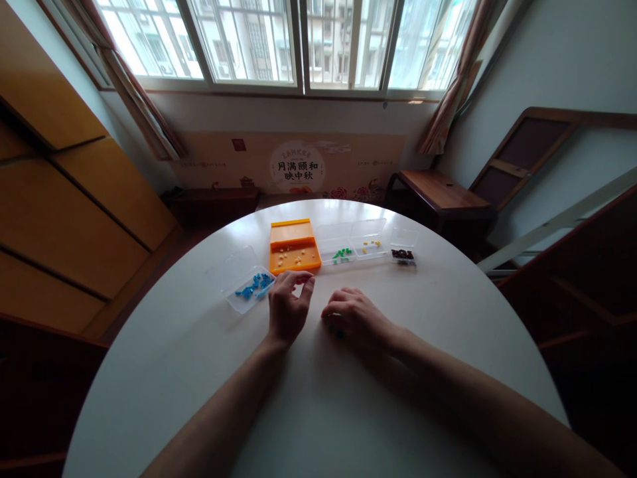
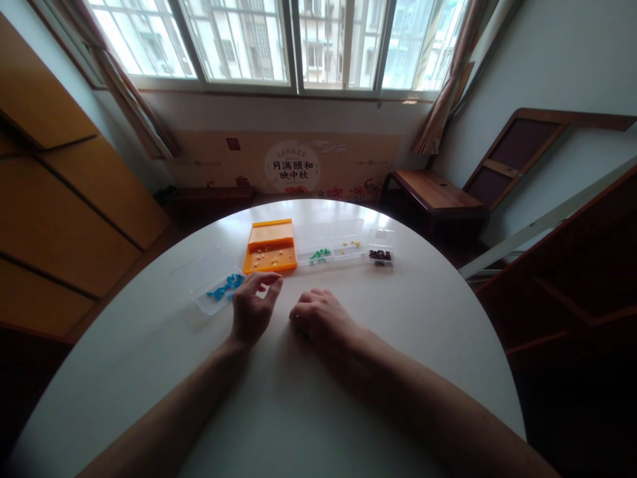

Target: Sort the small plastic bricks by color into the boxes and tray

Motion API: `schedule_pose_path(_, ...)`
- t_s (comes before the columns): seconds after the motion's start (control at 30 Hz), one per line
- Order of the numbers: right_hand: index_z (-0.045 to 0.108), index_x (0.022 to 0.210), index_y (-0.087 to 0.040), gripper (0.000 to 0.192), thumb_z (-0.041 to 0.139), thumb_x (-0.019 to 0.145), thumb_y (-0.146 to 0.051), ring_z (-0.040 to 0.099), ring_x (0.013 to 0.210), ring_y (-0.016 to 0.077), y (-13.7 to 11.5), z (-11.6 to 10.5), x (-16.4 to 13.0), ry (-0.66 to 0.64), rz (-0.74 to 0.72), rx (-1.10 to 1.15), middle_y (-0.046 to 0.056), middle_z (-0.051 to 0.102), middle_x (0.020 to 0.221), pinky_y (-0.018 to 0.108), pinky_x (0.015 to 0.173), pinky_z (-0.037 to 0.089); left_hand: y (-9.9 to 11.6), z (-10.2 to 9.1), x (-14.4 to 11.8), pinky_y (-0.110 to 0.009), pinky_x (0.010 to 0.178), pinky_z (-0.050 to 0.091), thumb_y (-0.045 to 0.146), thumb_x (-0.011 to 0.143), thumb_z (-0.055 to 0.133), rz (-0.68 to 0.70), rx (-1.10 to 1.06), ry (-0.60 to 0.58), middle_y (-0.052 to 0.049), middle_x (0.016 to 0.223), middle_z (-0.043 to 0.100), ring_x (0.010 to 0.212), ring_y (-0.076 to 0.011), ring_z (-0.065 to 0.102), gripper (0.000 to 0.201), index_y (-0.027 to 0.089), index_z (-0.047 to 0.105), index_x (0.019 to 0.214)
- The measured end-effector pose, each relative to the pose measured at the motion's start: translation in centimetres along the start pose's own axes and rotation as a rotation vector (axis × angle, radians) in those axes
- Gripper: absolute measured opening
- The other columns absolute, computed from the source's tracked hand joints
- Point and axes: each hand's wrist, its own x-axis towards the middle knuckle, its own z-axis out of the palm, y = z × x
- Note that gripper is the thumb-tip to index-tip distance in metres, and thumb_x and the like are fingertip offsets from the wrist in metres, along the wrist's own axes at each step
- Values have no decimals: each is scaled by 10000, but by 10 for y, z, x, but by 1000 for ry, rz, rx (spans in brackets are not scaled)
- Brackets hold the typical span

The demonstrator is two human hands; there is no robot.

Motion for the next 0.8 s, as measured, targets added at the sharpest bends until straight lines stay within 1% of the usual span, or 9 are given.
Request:
schedule_pose_path(0.13,696,841,-197,90,633,841,-132,574,776,166,2,2,2,80,39,44,40,683,839,290,766,417,1,-1,-1,-255,589,445,291,843,587,-5,-17,-14,-14,764,650,722,-153,596,132,186,654,800)
schedule_pose_path(0.3,692,854,-185,122,603,839,-102,610,772,154,7,-5,8,216,149,158,34,702,818,259,746,453,-2,0,-3,-273,640,468,241,831,582,8,-30,-21,3,749,639,688,-140,599,80,189,634,862)
schedule_pose_path(0.4,702,882,-189,139,592,826,-127,618,725,146,18,-13,13,299,269,177,27,710,827,256,706,466,-3,0,-5,-275,648,476,200,810,576,36,-30,-27,9,742,625,677,-136,594,68,186,604,871)
schedule_pose_path(0.5,713,879,-188,143,587,814,-176,604,657,142,33,-22,22,371,384,171,21,708,781,263,656,468,-2,0,-6,-272,645,477,160,792,566,87,-28,-72,10,727,603,677,-136,586,44,185,583,824)
schedule_pose_path(0.6,721,854,-175,142,602,784,-207,601,637,147,49,-30,37,479,475,191,30,712,753,282,658,485,0,-2,-7,-266,631,473,129,783,549,148,-26,-117,6,726,594,682,-138,580,64,186,568,805)
schedule_pose_path(0.7,724,901,-157,192,615,770,-246,620,652,153,61,-34,51,573,513,283,61,733,824,306,685,513,0,-4,-8,-268,636,474,120,787,539,196,-21,-137,4,724,590,691,-143,575,73,188,560,805)
schedule_pose_path(0.8,709,1006,-141,281,609,776,-268,642,685,157,69,-33,57,609,500,394,87,736,908,320,703,535,1,-4,-8,-269,640,475,120,790,531,205,-21,-142,2,724,588,695,-145,571,77,190,558,809)
